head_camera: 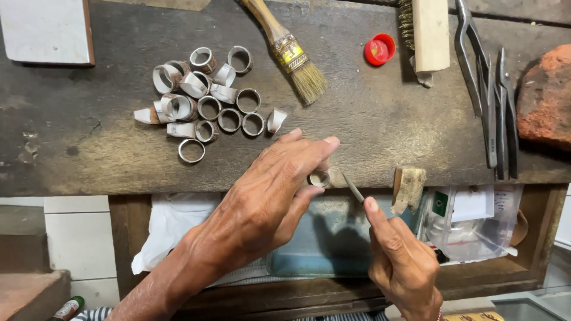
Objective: Filing the inner surface of a metal ring to smooth it using a needle file at a jewelry workbench.
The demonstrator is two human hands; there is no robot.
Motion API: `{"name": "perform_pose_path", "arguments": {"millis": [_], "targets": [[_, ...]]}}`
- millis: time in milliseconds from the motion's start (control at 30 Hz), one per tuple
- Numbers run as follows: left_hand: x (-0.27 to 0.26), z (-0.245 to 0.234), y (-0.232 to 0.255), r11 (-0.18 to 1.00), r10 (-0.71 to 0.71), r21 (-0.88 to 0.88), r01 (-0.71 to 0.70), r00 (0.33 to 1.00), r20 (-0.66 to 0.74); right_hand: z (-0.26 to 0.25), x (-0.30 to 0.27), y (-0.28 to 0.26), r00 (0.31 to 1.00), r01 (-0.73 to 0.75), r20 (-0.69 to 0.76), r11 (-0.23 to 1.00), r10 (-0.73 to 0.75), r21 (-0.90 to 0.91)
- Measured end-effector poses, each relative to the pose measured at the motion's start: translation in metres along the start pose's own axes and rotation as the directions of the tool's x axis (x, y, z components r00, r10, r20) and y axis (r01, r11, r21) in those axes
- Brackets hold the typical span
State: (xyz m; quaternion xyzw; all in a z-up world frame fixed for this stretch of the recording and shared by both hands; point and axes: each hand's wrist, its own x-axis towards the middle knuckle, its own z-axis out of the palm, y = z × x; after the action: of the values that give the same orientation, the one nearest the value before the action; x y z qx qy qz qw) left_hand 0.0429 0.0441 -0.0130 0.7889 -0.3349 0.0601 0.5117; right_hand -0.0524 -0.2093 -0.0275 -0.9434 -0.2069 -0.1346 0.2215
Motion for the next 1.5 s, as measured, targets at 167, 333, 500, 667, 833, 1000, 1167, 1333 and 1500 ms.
{"name": "perform_pose_path", "arguments": {"millis": [167, 333, 500, 667, 833, 1000, 1167, 1333, 1500], "targets": [[0.0, 0.0, 0.0, 1.0, 0.013, -0.018, -0.014, 0.999, -0.041, -0.006, 0.002, -0.002, 0.999, 0.033, 0.019, 0.998, -0.032, -0.057], [-0.002, -0.002, 0.001, 0.999, 0.045, 0.012, -0.045, 0.999, -0.03, -0.008, 0.004, -0.003, 0.995, 0.101, 0.033, 0.99, -0.098, -0.102], [-0.001, -0.003, 0.0, 0.995, 0.081, 0.058, -0.08, 0.996, -0.022, -0.009, 0.01, -0.008, 0.987, 0.156, 0.056, 0.976, -0.149, -0.152], [0.0, -0.003, -0.001, 0.995, 0.09, 0.044, -0.089, 0.995, -0.033, -0.009, 0.016, -0.01, 0.978, 0.202, 0.092, 0.966, -0.189, -0.16], [-0.002, 0.0, -0.002, 0.998, 0.061, 0.01, -0.06, 0.998, -0.017, -0.009, 0.016, -0.009, 0.97, 0.239, 0.109, 0.934, -0.217, -0.264], [0.002, -0.003, -0.002, 0.997, 0.079, -0.023, -0.08, 0.996, -0.039, -0.005, 0.026, -0.01, 0.963, 0.265, 0.121, 0.925, -0.24, -0.272], [0.002, -0.002, -0.002, 0.996, 0.084, -0.027, -0.084, 0.996, -0.024, -0.011, 0.031, -0.014, 0.965, 0.247, 0.147, 0.945, -0.219, -0.214], [0.002, 0.0, 0.0, 0.994, 0.106, 0.014, -0.106, 0.994, -0.013, -0.011, 0.03, -0.016, 0.965, 0.253, 0.139, 0.927, -0.222, -0.278], [0.001, 0.001, 0.0, 0.993, 0.114, 0.037, -0.113, 0.993, -0.029, -0.007, 0.029, -0.014, 0.96, 0.28, 0.116, 0.916, -0.256, -0.289]]}}
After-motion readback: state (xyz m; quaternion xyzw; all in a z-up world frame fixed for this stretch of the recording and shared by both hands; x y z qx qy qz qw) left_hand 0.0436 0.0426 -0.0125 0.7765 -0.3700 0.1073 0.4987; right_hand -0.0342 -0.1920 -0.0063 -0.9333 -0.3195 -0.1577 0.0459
